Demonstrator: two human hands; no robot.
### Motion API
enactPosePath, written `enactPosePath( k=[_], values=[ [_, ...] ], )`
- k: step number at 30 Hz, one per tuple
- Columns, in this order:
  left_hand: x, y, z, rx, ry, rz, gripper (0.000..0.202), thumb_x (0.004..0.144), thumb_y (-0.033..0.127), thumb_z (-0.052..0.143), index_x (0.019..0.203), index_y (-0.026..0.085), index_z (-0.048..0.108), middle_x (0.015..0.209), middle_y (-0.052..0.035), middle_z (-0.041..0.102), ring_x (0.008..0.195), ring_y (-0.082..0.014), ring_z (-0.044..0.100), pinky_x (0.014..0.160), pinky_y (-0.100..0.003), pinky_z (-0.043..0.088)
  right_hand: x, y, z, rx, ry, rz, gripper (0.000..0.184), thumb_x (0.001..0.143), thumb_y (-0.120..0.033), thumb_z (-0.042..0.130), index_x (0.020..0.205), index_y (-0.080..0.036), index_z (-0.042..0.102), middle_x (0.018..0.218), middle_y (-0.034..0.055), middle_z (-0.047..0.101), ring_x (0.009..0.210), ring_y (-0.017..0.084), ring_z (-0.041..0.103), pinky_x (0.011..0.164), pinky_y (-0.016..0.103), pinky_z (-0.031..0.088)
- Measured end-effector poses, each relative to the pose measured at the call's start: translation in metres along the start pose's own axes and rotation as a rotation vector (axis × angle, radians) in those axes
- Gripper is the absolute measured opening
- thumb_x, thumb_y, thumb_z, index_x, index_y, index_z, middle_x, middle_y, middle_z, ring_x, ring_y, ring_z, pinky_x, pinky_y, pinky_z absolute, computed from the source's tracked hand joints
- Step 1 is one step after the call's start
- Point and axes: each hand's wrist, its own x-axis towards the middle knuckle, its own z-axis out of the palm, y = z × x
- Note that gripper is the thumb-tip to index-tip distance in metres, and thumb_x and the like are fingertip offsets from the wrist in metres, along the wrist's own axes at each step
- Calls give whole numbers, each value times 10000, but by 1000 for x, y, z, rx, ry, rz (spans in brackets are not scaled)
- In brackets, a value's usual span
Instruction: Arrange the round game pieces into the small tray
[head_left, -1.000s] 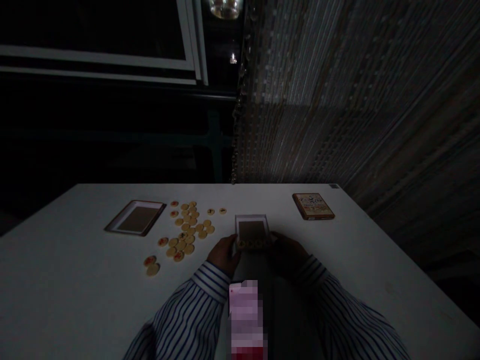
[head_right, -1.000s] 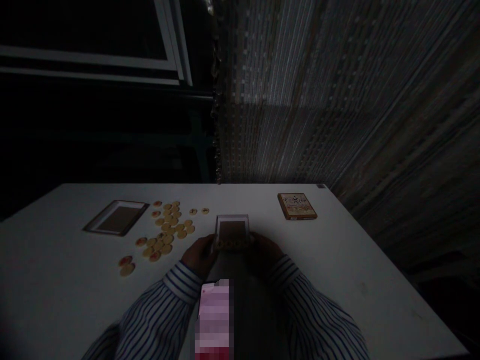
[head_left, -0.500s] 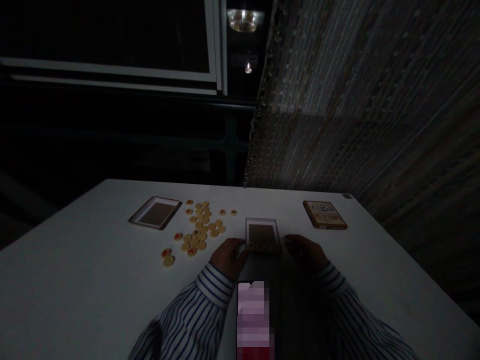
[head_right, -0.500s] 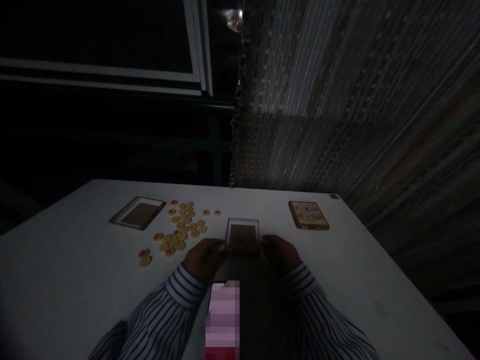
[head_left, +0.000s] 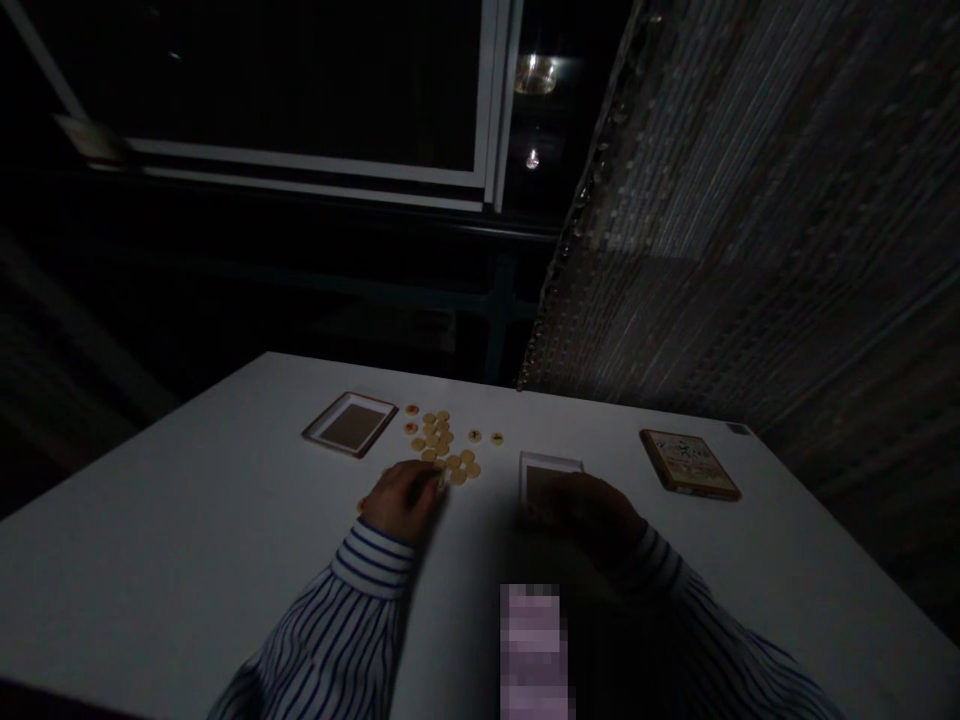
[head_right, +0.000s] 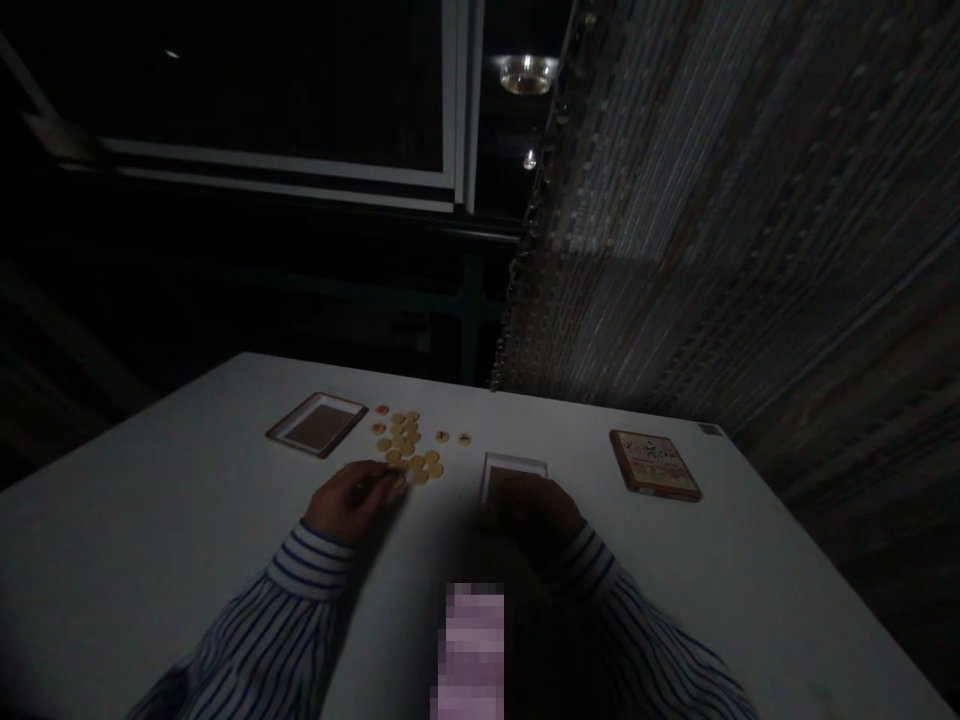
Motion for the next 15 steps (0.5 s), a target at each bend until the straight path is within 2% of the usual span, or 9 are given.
enactPosePath(
  k=[2,5,9,12,15],
  values=[
    [-3,-8,-6,7,34,-17,253,765,352,452,850,174,612,823,-55,641,783,-179,591,733,-323,480,12,-10,5,-33,-99,-35,207,766,-231,449,814,-166,639,755,68,658,673,159,590,603,257,437],
    [-9,-17,-8,39,54,-24,268,774,364,441,853,175,613,808,-55,643,774,-181,588,734,-327,473,26,-23,14,-88,-155,-44,238,770,-289,455,885,-185,635,806,69,656,728,187,592,629,287,424],
    [-17,-26,-4,69,54,-4,288,794,346,403,882,171,615,856,-65,650,849,-200,576,777,-353,454,42,-41,26,-85,-135,-51,252,785,-308,435,940,-221,613,900,55,647,793,195,587,678,318,416],
    [-23,-32,1,70,78,-20,285,799,327,392,906,180,611,897,-63,651,896,-204,566,794,-356,449,54,-56,36,-73,-242,-135,262,775,-272,447,975,-190,595,948,74,633,839,196,572,702,310,414],
    [-27,-35,5,67,112,-18,260,797,305,401,923,188,597,906,-59,649,850,-193,575,773,-349,460,67,-68,49,-99,-304,-166,274,775,-282,450,1000,-191,578,992,83,612,888,212,551,726,339,409]
  ],
)
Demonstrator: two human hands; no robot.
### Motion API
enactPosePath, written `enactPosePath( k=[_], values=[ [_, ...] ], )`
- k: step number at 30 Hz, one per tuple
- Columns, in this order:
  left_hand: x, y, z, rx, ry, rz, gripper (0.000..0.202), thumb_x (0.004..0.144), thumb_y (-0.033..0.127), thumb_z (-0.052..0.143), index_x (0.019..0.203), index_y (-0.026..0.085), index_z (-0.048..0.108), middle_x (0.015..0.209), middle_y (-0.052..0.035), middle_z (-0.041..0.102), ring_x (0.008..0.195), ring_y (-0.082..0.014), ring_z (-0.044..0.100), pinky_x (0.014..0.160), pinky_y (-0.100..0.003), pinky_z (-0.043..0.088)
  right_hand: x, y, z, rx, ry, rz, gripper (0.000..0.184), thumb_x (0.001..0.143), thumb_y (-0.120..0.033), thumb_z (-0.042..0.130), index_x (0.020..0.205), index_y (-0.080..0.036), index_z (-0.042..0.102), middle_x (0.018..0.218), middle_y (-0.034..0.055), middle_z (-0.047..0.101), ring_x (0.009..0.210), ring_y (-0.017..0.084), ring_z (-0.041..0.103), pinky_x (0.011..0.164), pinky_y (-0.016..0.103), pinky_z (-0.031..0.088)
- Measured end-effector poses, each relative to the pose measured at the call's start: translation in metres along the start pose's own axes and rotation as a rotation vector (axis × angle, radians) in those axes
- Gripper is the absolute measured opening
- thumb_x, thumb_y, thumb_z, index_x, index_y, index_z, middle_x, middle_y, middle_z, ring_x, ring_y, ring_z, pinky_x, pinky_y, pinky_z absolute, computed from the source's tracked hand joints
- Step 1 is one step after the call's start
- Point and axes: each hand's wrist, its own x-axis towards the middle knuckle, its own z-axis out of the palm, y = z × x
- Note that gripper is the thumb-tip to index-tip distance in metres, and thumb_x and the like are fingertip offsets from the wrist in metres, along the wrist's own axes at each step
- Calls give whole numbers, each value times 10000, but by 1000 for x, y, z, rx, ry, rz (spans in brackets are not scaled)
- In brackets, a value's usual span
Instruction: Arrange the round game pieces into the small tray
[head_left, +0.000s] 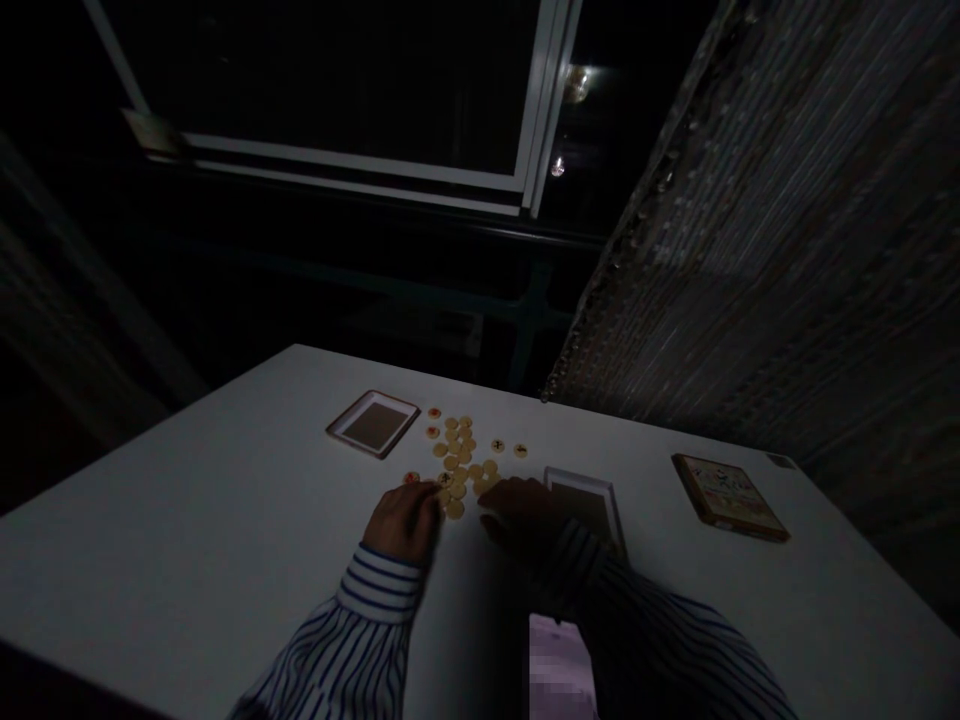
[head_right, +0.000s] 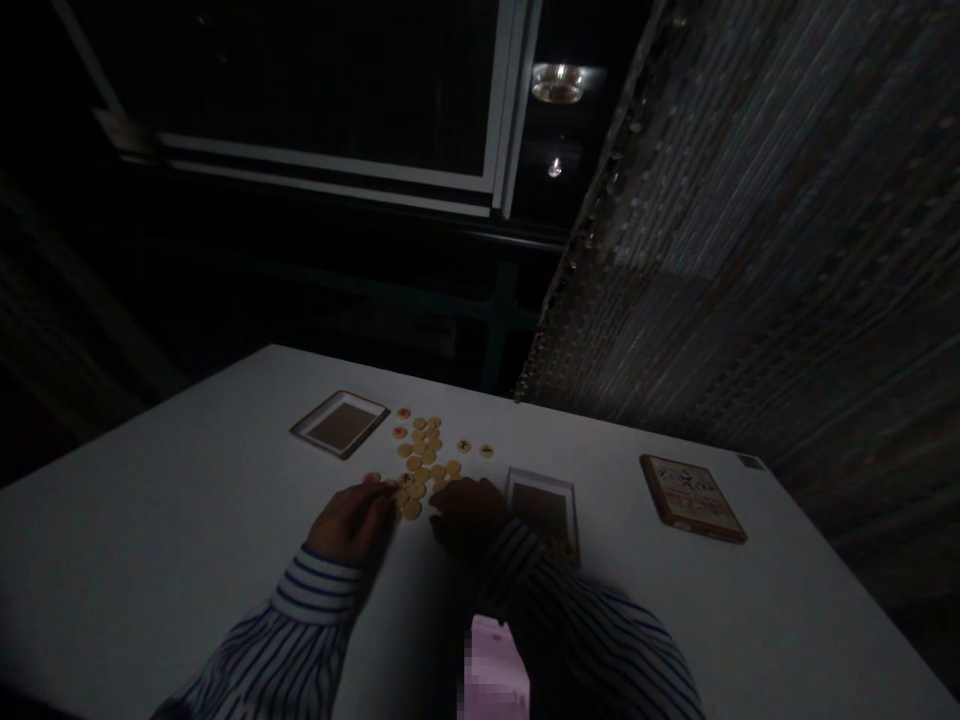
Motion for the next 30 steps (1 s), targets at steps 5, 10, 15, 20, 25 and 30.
enactPosePath(
  k=[5,10,15,20,25,30],
  values=[
    [-2,0,3,1,15,27,228,796,252,414,937,176,577,901,-66,646,838,-190,569,765,-354,461,20,-13,10,-82,-77,-68,249,789,-268,429,962,-174,580,925,92,613,860,217,550,687,340,411],
    [-2,2,3,14,-1,16,243,798,237,403,967,174,566,927,-71,639,857,-198,565,774,-365,456,27,-17,25,-115,-40,-57,230,806,-274,418,940,-186,582,890,75,613,836,214,550,695,348,401],
    [-3,3,4,17,1,29,247,800,234,394,970,168,560,927,-72,639,848,-198,567,767,-367,458,26,-13,45,-123,36,-70,198,785,-312,475,912,-206,584,889,66,609,845,208,540,724,354,380],
    [-4,4,4,18,5,28,250,800,230,399,977,150,557,932,-84,636,852,-194,564,777,-366,454,26,-12,55,-128,117,-100,168,770,-316,515,873,-205,588,855,57,610,828,200,537,737,357,366],
    [-4,5,5,14,-2,2,250,799,245,393,977,175,555,928,-74,638,846,-196,568,774,-376,456,26,-11,57,-151,168,-136,156,812,-257,456,855,-194,592,823,58,617,800,188,544,723,347,361],
    [-5,4,6,19,-17,4,256,794,250,397,972,165,559,914,-82,642,827,-201,570,758,-378,456,27,-11,57,-158,163,-139,181,825,-188,413,839,-186,594,790,53,624,765,178,551,694,334,365]
  ],
)
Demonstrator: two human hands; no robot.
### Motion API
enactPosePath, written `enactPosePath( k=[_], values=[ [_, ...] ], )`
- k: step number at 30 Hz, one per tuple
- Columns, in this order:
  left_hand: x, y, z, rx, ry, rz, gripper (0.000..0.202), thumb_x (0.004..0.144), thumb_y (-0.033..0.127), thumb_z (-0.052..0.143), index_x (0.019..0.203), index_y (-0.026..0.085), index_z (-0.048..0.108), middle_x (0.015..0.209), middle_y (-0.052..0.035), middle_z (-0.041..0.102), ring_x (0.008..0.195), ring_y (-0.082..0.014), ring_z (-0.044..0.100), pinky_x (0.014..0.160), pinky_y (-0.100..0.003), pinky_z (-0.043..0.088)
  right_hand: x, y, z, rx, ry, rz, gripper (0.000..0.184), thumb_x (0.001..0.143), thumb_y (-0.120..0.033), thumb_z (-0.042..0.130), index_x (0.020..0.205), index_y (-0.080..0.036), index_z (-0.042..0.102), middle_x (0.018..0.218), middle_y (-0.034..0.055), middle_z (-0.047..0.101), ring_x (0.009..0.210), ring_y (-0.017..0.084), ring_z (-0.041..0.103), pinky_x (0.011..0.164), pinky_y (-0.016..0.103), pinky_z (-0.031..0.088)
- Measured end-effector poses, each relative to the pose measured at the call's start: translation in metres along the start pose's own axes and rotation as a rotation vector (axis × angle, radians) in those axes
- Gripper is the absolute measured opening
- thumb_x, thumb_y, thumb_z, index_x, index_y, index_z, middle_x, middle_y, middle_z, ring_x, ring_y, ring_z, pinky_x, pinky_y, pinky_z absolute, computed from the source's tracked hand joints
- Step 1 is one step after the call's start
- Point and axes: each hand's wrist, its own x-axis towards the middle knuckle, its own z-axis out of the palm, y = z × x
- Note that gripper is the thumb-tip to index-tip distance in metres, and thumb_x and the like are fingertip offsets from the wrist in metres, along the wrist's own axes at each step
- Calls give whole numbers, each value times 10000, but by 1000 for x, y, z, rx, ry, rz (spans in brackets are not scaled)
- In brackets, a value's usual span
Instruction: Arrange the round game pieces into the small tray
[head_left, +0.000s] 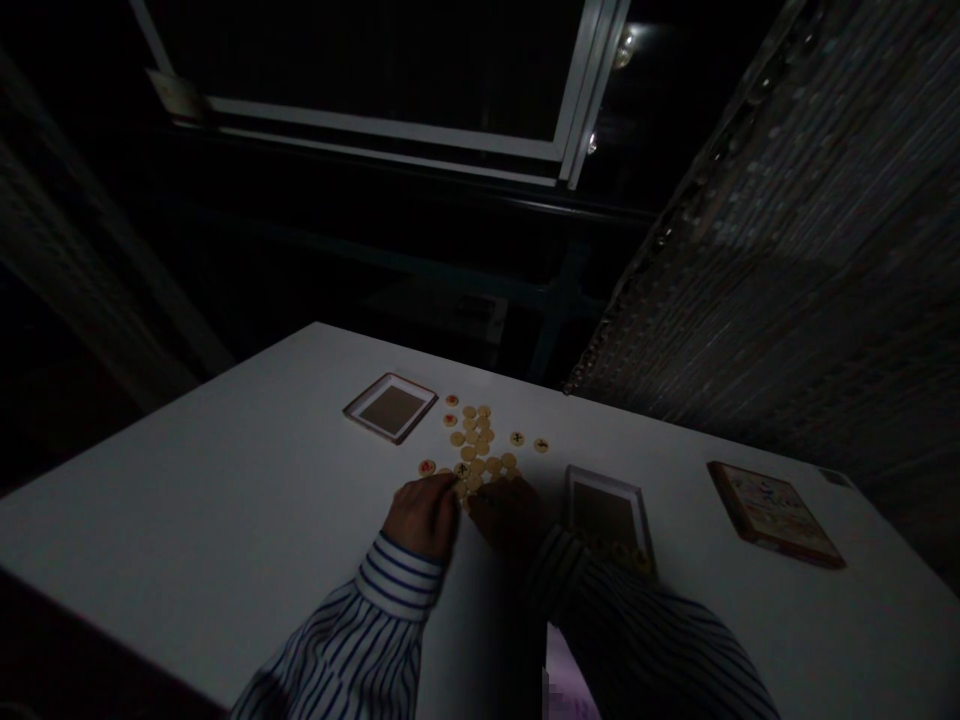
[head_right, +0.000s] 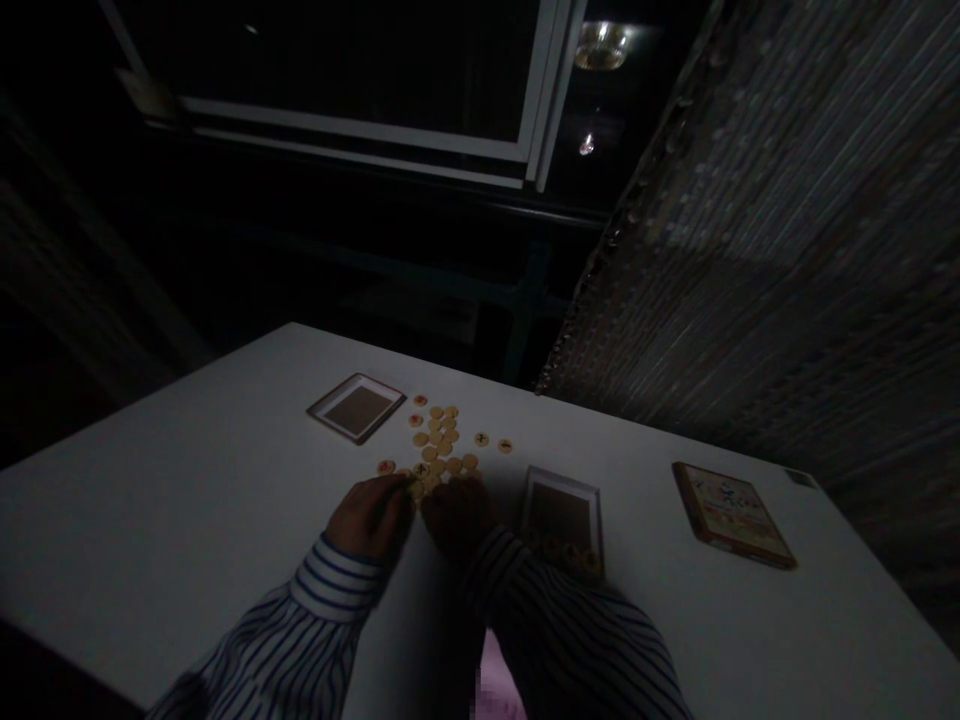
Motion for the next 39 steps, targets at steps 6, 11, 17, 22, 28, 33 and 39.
enactPosePath(
  k=[6,11,17,22,28,33,39],
  values=[
    [-1,0,1,1,3,-17,259,789,252,398,976,178,561,920,-69,642,843,-200,571,761,-371,454,1,0,-6,37,-71,33,200,824,-196,402,813,-181,601,794,61,632,764,177,562,696,327,382],
    [0,2,-1,-24,-17,-15,261,782,253,408,979,171,559,930,-78,641,847,-202,568,762,-377,451,7,3,-20,114,-146,54,244,824,-247,396,827,-173,628,805,78,649,764,176,586,670,291,408],
    [1,9,-3,-69,-33,15,284,765,214,403,1006,183,548,956,-75,629,898,-191,560,805,-371,441,10,12,-19,409,-90,197,214,791,-284,461,836,-205,655,822,43,679,720,141,615,644,230,446],
    [0,11,-1,-109,-20,62,302,744,236,462,1028,159,531,956,-85,626,898,-190,562,799,-353,456,7,19,-16,804,-46,317,190,739,-292,531,836,-200,666,773,28,685,687,141,617,629,237,471],
    [-1,13,0,-94,-15,60,303,752,272,493,1037,173,522,941,-79,635,868,-189,578,765,-344,471,7,24,-10,1124,-45,355,220,714,-330,558,765,-150,674,667,29,654,622,133,578,575,238,451],
    [1,17,-4,-75,16,78,274,780,287,485,1017,159,535,902,-82,649,829,-174,592,734,-313,481,8,25,-3,1355,-55,420,249,687,-358,577,724,-130,668,589,14,609,530,98,519,521,219,424],
    [4,21,-7,-68,-11,98,236,801,313,454,953,176,572,852,-68,662,766,-163,602,689,-298,483,8,21,-12,1365,-43,447,275,693,-386,565,682,-127,657,548,9,580,524,95,504,505,210,408]
  ],
)
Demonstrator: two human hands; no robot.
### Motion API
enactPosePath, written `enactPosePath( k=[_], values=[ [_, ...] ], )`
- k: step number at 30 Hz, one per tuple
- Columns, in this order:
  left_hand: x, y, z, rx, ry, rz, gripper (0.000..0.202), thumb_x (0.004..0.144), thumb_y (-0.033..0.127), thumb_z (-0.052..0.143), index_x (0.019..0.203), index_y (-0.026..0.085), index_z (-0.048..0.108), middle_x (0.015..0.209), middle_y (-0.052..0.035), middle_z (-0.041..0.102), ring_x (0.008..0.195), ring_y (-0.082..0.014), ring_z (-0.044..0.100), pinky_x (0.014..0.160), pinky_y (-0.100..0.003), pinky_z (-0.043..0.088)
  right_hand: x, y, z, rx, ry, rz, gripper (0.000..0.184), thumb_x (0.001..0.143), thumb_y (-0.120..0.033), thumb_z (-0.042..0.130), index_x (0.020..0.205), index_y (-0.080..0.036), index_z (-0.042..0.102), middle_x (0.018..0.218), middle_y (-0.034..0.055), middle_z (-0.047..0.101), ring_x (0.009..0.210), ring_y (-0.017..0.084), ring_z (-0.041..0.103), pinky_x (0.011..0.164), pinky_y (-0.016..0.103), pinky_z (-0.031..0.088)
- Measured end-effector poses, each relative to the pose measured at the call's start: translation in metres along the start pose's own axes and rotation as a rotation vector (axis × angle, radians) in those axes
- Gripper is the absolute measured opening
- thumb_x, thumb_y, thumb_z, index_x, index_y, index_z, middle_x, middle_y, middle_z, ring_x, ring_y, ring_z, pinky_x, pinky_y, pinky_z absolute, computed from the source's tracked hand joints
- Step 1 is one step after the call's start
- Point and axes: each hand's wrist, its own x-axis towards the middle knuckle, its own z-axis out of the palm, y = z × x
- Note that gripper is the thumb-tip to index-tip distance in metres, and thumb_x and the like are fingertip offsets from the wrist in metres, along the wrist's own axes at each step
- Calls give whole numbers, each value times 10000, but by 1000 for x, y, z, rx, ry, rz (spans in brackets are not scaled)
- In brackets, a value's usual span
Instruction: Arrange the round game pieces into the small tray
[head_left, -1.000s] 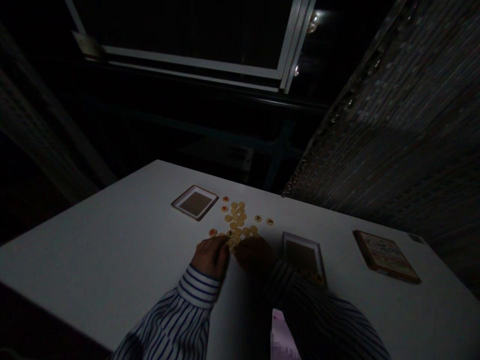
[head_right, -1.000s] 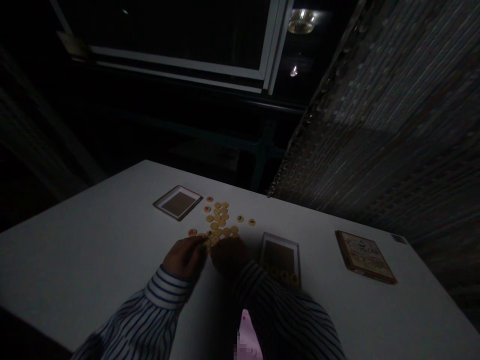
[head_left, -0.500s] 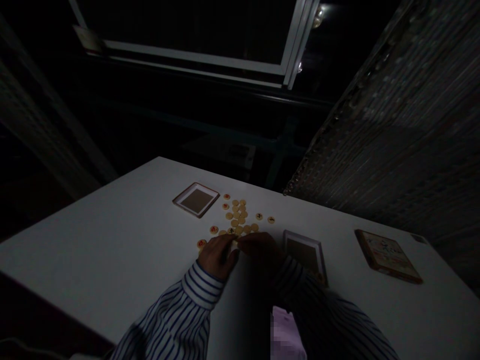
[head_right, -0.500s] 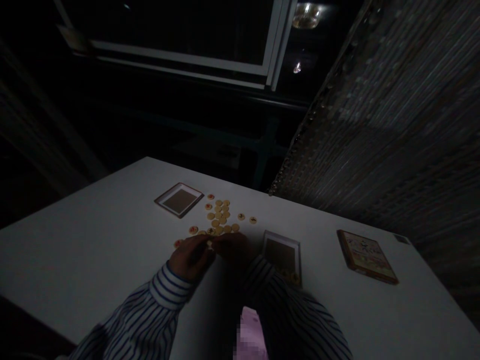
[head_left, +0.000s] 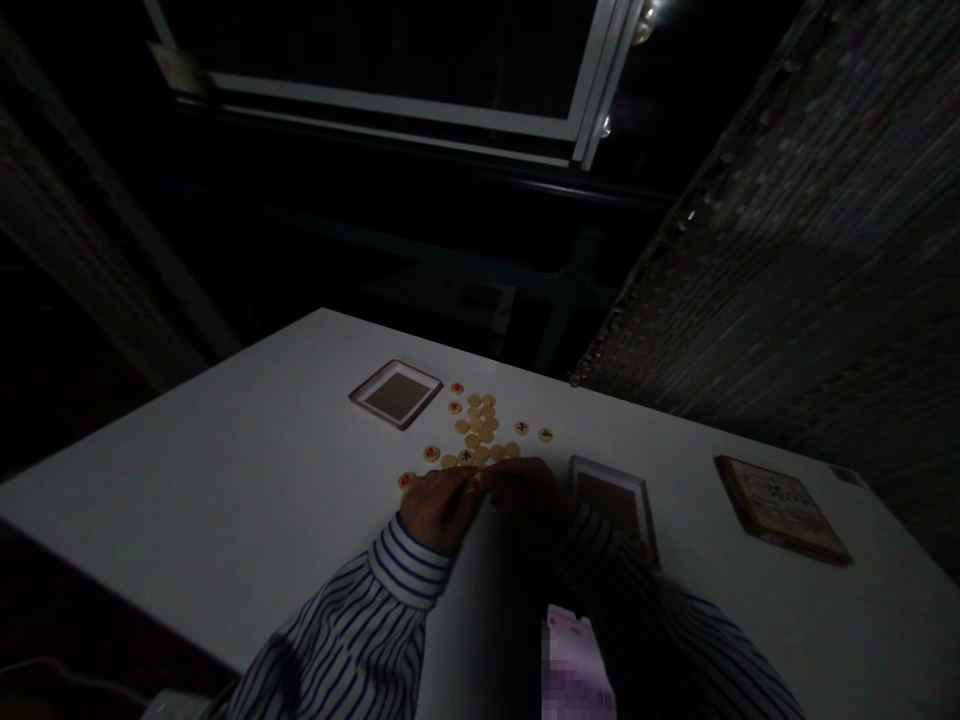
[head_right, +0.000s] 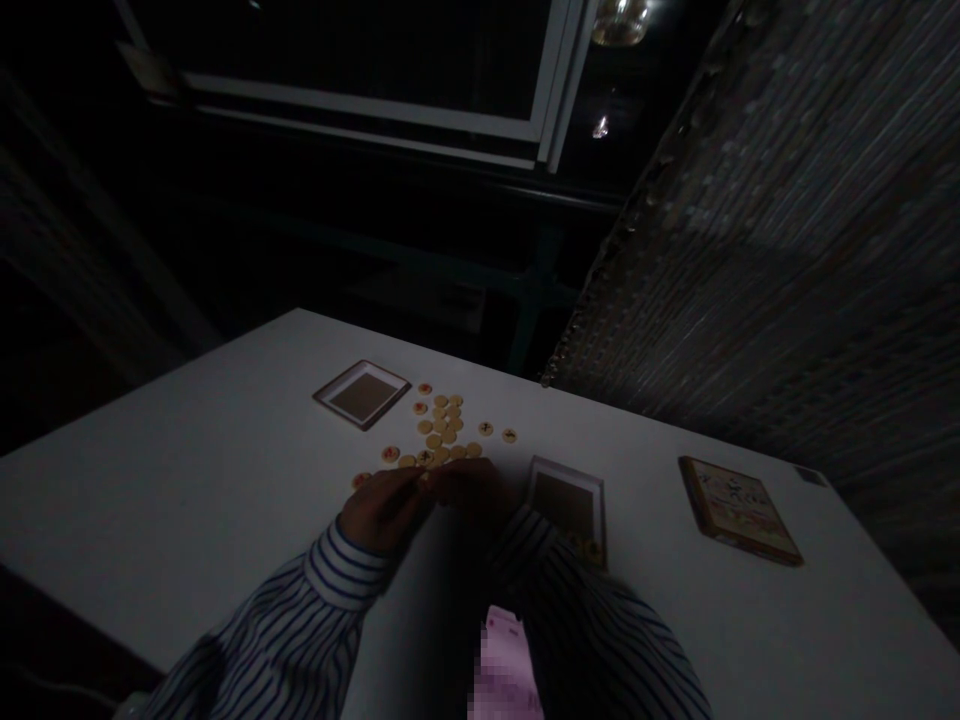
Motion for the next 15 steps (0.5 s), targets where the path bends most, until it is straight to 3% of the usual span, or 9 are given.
enactPosePath(
  k=[7,15],
  values=[
    [-1,-2,4,34,4,4,251,794,329,460,955,174,573,842,-69,665,761,-173,603,681,-310,483,0,-1,0,-92,-5,9,300,704,-401,542,563,-143,604,504,-5,537,502,88,469,480,199,382],
    [-2,-1,5,26,15,-29,233,777,335,475,885,161,586,788,-63,665,722,-169,601,657,-306,479,-1,2,-1,-128,-17,1,291,724,-387,519,577,-148,599,510,-9,533,507,91,471,484,197,373]
  ],
)
